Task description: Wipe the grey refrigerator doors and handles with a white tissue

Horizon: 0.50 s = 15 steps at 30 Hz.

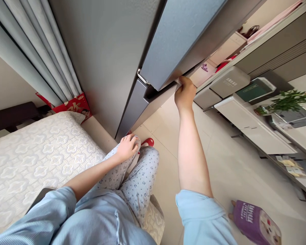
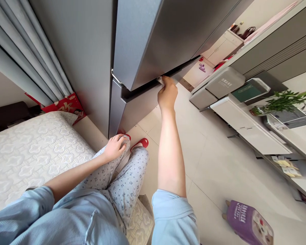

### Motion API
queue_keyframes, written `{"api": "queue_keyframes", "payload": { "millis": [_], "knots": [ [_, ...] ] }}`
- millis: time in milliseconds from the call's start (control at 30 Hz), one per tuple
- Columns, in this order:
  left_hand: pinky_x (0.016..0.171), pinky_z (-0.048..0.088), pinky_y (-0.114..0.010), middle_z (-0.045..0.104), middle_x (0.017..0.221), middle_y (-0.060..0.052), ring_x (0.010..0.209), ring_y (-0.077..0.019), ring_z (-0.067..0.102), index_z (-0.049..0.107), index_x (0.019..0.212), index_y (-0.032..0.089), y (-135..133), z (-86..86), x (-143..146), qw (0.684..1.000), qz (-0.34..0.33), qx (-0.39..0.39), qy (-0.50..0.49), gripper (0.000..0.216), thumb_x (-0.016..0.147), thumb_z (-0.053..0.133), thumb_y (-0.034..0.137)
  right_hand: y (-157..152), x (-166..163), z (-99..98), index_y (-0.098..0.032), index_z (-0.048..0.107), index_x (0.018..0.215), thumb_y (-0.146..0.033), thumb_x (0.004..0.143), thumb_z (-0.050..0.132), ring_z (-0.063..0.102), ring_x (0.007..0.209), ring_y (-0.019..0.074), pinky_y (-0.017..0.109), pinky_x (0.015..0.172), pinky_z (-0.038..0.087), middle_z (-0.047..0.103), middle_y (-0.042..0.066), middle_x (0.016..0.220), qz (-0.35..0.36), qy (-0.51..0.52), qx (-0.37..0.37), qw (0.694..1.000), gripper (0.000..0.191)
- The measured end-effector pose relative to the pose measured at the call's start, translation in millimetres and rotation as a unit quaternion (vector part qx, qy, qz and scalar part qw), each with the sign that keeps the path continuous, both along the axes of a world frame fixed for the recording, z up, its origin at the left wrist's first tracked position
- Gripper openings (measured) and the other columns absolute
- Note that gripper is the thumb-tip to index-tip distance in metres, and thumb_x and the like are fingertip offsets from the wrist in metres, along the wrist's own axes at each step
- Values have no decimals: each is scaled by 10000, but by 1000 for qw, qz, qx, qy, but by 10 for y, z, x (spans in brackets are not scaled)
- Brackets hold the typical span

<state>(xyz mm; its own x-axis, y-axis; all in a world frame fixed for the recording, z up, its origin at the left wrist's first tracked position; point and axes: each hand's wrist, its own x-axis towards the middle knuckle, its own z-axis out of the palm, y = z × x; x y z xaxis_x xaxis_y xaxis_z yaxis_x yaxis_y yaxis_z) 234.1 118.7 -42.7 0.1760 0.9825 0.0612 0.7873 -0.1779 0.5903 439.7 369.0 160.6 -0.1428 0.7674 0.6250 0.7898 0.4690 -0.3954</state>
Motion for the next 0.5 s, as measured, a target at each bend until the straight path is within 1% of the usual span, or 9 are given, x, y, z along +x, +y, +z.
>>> {"api": "queue_keyframes", "payload": {
  "millis": [67,133,200,333,433,500],
  "knots": [
    [1125,445,-465,553,1420,-80,1300,-270,554,619,1285,258,16,4,14,1000,0,-2,3,306,1002,502,267,-136,-88,9,-196,697,1250,-80,876,415,640,1268,284,482,1129,523,678,102,1331,2,-9,-1,1000,482],
    [1119,447,-463,559,1409,-81,1293,-272,557,615,1287,254,18,10,27,1000,-4,-3,5,307,1001,504,265,-357,-220,10,-215,702,1211,-99,896,416,646,1244,266,450,1093,550,699,82,1271,18,-12,23,999,442],
    [1114,448,-467,556,1416,-85,1291,-279,558,612,1293,248,12,19,38,1000,-7,-3,10,312,1002,501,269,-641,-406,10,-223,711,1134,-115,918,393,659,1197,242,425,1065,568,717,66,1188,41,-17,58,997,399],
    [1090,462,-479,548,1427,-101,1270,-295,571,614,1293,233,-11,42,54,1000,-7,-5,21,315,1008,491,282,-1228,-858,39,-218,704,1004,-105,937,364,671,1036,217,386,1012,572,720,67,1019,65,-6,108,992,365],
    [1103,460,-477,551,1413,-111,1277,-298,567,617,1301,230,-31,50,54,1000,-7,0,18,325,1001,499,275,-1507,-1087,72,-221,705,973,-100,949,354,668,1024,206,351,997,560,728,66,1020,75,27,100,992,373],
    [1112,455,-472,554,1408,-111,1284,-295,564,619,1299,231,-42,46,47,1000,-6,6,16,325,998,502,271,-1598,-1130,88,-227,726,980,-90,939,352,678,1060,197,338,998,563,744,58,1055,85,44,98,991,400]
  ]
}}
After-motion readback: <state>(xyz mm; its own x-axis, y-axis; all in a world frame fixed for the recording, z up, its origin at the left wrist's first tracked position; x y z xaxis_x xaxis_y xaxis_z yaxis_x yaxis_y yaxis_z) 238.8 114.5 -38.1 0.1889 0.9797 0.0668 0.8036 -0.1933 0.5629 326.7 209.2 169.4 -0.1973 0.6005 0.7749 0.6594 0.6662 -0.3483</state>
